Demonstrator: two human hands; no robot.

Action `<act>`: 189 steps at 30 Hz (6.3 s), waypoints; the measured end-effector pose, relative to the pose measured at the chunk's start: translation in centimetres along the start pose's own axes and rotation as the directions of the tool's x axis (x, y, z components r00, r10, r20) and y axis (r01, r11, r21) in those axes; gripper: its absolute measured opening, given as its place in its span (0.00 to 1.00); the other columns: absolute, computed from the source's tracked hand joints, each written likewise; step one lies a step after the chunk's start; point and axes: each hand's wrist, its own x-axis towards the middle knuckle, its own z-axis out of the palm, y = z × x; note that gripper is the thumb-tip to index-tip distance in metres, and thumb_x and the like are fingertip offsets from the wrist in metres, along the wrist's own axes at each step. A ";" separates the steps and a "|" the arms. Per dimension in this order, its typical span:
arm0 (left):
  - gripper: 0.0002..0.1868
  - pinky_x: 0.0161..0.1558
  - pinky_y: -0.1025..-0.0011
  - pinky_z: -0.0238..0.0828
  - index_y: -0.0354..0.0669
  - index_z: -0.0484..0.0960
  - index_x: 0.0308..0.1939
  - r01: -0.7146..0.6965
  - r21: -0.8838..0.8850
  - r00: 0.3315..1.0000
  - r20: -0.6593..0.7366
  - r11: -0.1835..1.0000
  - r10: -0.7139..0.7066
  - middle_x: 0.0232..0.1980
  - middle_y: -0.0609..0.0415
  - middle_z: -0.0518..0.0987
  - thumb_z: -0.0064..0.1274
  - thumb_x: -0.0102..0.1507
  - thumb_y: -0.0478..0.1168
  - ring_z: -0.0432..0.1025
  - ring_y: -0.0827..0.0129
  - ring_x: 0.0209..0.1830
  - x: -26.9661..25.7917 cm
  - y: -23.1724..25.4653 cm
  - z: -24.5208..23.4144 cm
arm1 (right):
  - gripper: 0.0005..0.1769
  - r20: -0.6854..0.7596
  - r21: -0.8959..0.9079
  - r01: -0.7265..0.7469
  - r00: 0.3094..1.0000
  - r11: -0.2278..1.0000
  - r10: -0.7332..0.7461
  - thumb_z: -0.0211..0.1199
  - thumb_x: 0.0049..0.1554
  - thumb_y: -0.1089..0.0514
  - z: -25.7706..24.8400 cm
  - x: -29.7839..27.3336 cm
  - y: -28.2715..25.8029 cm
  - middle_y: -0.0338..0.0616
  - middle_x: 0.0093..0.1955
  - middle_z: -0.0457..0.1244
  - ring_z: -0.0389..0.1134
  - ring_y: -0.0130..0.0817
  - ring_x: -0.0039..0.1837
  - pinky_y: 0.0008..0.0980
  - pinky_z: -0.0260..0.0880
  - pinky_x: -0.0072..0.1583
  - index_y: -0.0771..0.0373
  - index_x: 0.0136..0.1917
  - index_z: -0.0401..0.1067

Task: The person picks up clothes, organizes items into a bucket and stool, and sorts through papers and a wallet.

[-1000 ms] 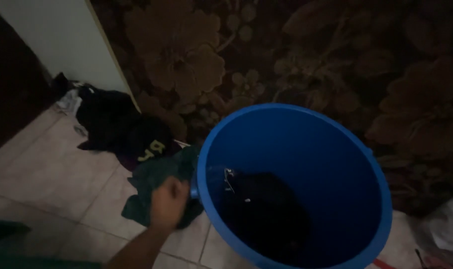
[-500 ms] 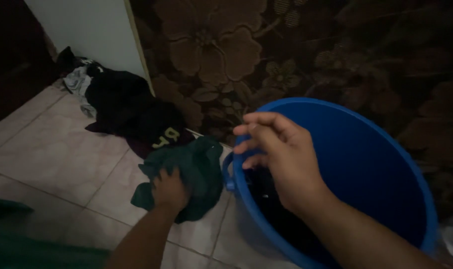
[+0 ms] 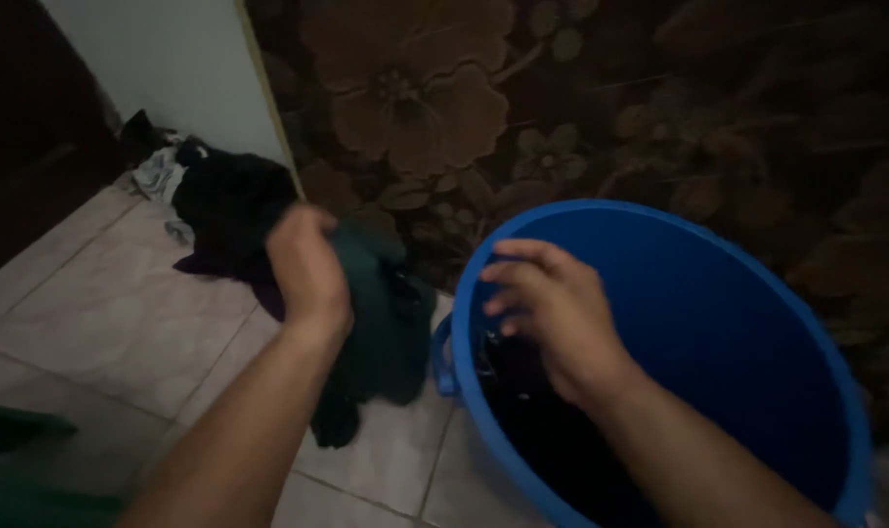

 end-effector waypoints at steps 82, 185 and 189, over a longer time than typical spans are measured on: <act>0.17 0.42 0.64 0.71 0.38 0.77 0.40 -0.732 0.120 0.590 0.605 0.671 0.535 0.40 0.50 0.78 0.66 0.58 0.45 0.75 0.61 0.42 -8.8 16.8 8.6 | 0.18 0.076 0.425 0.064 0.991 0.903 -0.106 0.53 0.57 0.64 -9.1 2.2 -0.6 0.51 0.58 0.67 0.72 0.41 0.55 0.44 0.78 0.56 0.65 0.62 0.68; 0.07 0.33 0.61 0.63 0.42 0.74 0.31 0.728 -0.220 0.655 -0.056 0.649 -0.753 0.34 0.57 0.74 0.51 0.51 0.38 0.66 0.65 0.32 -1.0 -3.3 -1.3 | 0.21 0.435 -0.394 0.456 0.858 0.798 -0.275 0.63 0.56 0.55 2.4 1.5 -1.7 0.41 0.49 0.71 0.73 0.28 0.50 0.31 0.76 0.51 0.61 0.62 0.73; 0.05 0.30 0.65 0.68 0.42 0.72 0.27 0.621 -0.437 0.753 0.104 0.651 -0.649 0.30 0.53 0.73 0.47 0.48 0.36 0.69 0.60 0.29 0.3 -0.1 -1.0 | 0.23 0.444 -0.278 0.520 0.815 0.808 -0.372 0.66 0.56 0.58 3.9 4.4 -0.1 0.43 0.53 0.70 0.72 0.28 0.54 0.30 0.75 0.55 0.66 0.63 0.72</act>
